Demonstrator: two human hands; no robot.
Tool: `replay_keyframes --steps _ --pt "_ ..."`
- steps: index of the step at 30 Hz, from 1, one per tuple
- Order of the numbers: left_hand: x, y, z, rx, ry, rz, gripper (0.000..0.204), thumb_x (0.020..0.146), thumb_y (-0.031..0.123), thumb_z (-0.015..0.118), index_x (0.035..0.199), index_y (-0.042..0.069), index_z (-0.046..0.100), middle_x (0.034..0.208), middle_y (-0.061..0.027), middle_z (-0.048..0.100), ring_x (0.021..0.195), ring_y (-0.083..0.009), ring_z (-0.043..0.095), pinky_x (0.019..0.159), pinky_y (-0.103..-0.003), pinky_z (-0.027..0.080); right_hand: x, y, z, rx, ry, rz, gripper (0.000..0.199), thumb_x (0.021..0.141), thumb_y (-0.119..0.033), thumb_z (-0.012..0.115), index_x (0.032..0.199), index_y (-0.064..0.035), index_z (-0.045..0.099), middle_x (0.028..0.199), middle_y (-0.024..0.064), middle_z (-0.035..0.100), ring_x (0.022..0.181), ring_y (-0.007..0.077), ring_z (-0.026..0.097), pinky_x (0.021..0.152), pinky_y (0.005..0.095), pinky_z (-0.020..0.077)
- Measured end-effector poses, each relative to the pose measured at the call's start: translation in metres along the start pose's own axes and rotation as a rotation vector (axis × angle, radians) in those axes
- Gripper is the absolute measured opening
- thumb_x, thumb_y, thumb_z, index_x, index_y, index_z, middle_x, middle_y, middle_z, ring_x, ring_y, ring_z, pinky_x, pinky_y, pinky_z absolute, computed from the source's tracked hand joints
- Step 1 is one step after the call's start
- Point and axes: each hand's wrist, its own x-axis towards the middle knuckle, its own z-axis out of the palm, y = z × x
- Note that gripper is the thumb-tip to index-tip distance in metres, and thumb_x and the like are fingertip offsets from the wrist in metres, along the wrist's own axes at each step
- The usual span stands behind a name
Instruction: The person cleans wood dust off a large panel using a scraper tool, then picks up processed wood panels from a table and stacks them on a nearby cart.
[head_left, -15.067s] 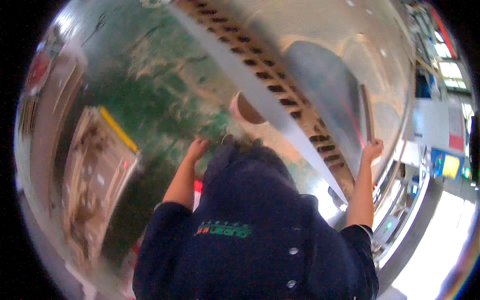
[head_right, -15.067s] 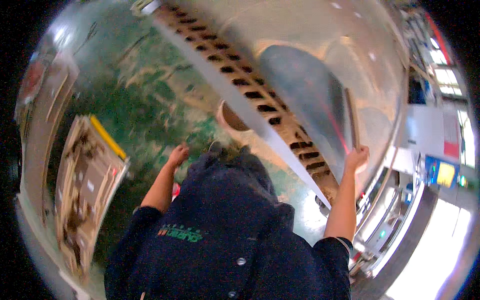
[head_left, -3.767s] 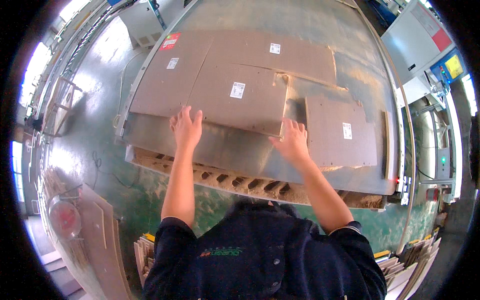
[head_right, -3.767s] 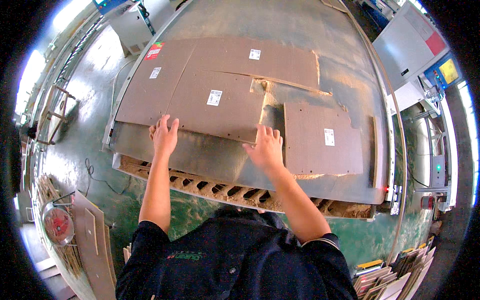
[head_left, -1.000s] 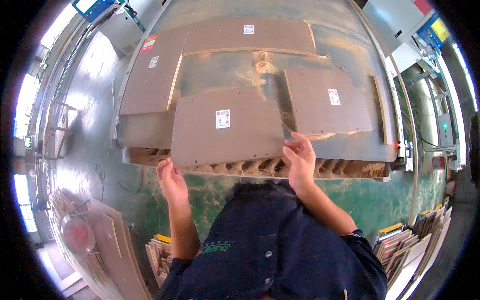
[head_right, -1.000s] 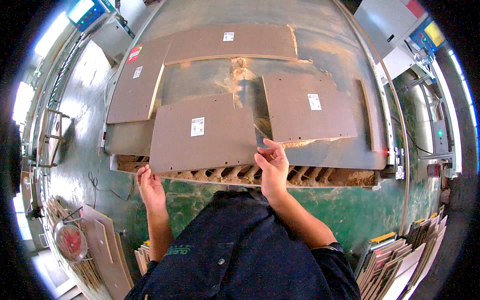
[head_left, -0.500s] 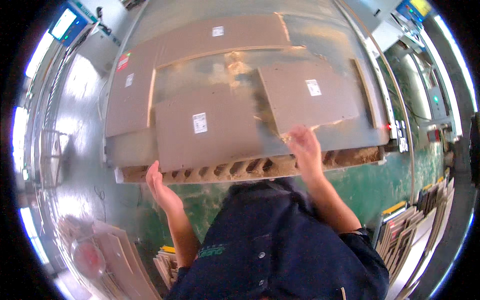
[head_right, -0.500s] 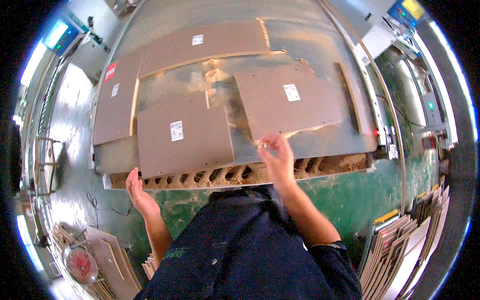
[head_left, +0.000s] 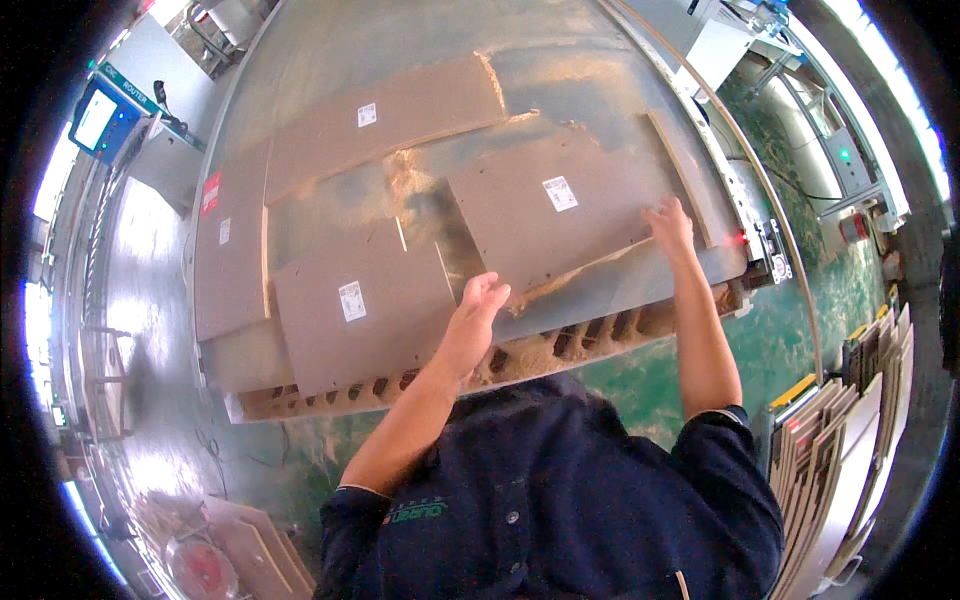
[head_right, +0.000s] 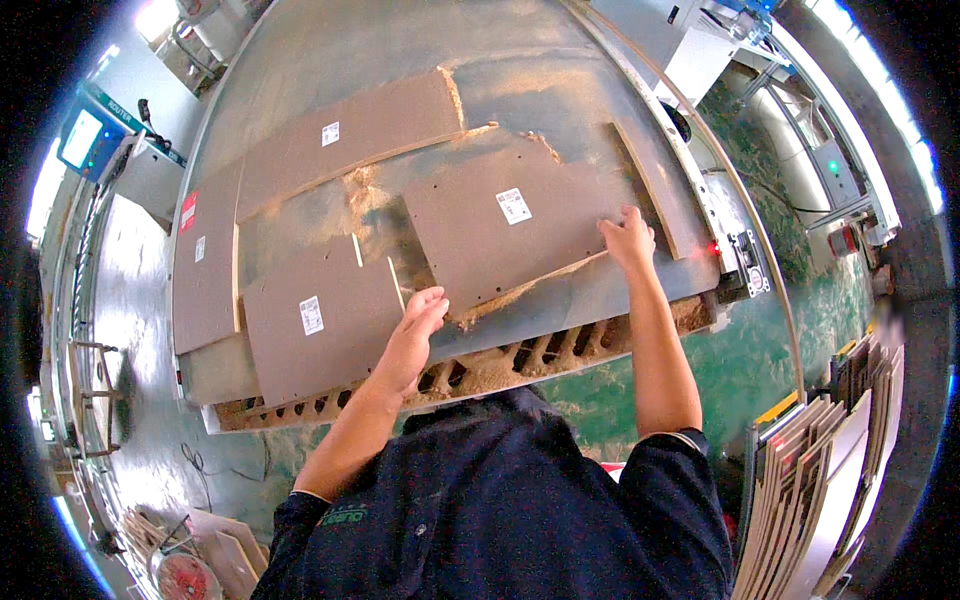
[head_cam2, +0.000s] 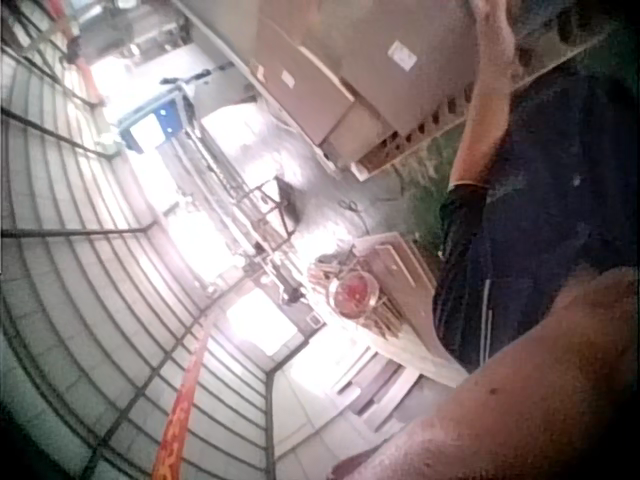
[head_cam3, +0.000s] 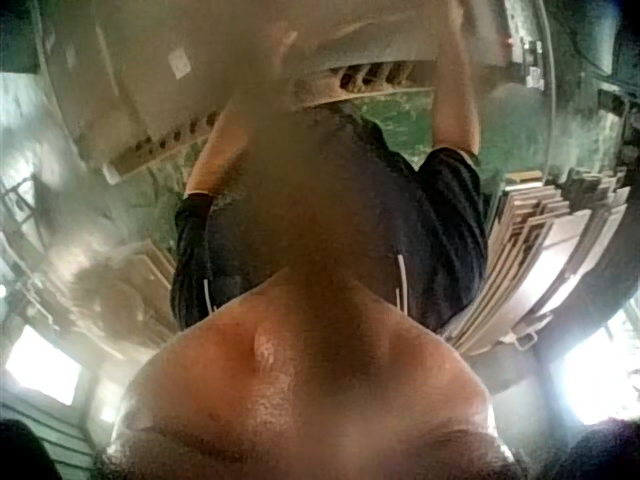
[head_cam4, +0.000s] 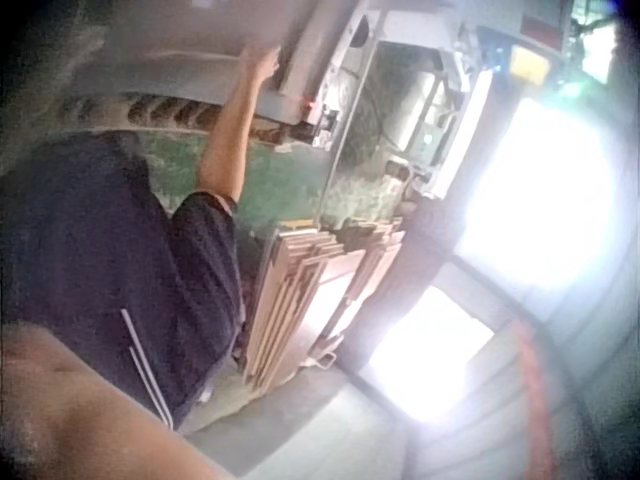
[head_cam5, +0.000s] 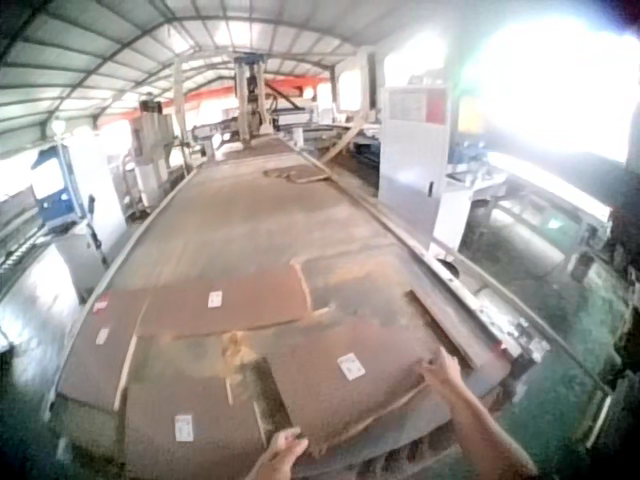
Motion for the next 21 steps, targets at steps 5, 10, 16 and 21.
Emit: replay_keyframes --steps 5,10,16,21 --pt "0.003 0.001 0.013 -0.068 0.117 -0.018 0.046 0.093 0.032 0.049 0.126 -0.001 0.046 0.126 -0.0113 0.047 0.121 -0.0216 0.041 0.105 -0.035 0.028 -0.016 -0.004 -0.001 0.2 -0.009 -0.05 0.055 0.073 -0.033 0.069 0.118 -0.004 0.056 0.111 0.0187 0.062 0.104 0.03 0.059 0.088 0.0384 0.0445" --pt "-0.003 0.017 -0.008 -0.444 0.207 0.2 0.027 0.09 0.023 0.048 0.105 0.003 0.059 0.109 -0.0104 0.061 0.109 -0.024 0.054 0.097 -0.038 0.038 -0.018 -0.011 -0.041 0.614 -0.003 -0.143 0.047 0.077 -0.025 0.068 0.117 -0.0028 0.056 0.108 0.0143 0.063 0.099 0.0228 0.059 0.086 0.0331 0.0446" --pt "0.007 0.136 -0.021 -0.438 0.347 0.506 0.041 0.092 0.033 0.046 0.118 0.003 0.056 0.124 -0.0135 0.055 0.118 -0.0255 0.049 0.106 -0.04 0.03 -0.015 -0.11 -0.122 0.877 -0.041 -0.33 0.046 0.086 -0.028 0.06 0.122 0.0001 0.054 0.113 0.0078 0.059 0.104 0.0165 0.05 0.095 0.0304 0.0349" --pt "0.049 0.156 -0.032 -0.265 0.309 0.573 0.045 0.091 0.034 0.048 0.123 0.003 0.053 0.131 -0.0126 0.05 0.123 -0.0264 0.043 0.11 -0.038 0.022 0.027 -0.145 -0.102 0.859 -0.027 -0.319 0.048 0.085 -0.033 0.062 0.12 -0.0004 0.056 0.111 0.0064 0.059 0.103 0.0167 0.05 0.096 0.0325 0.0336"
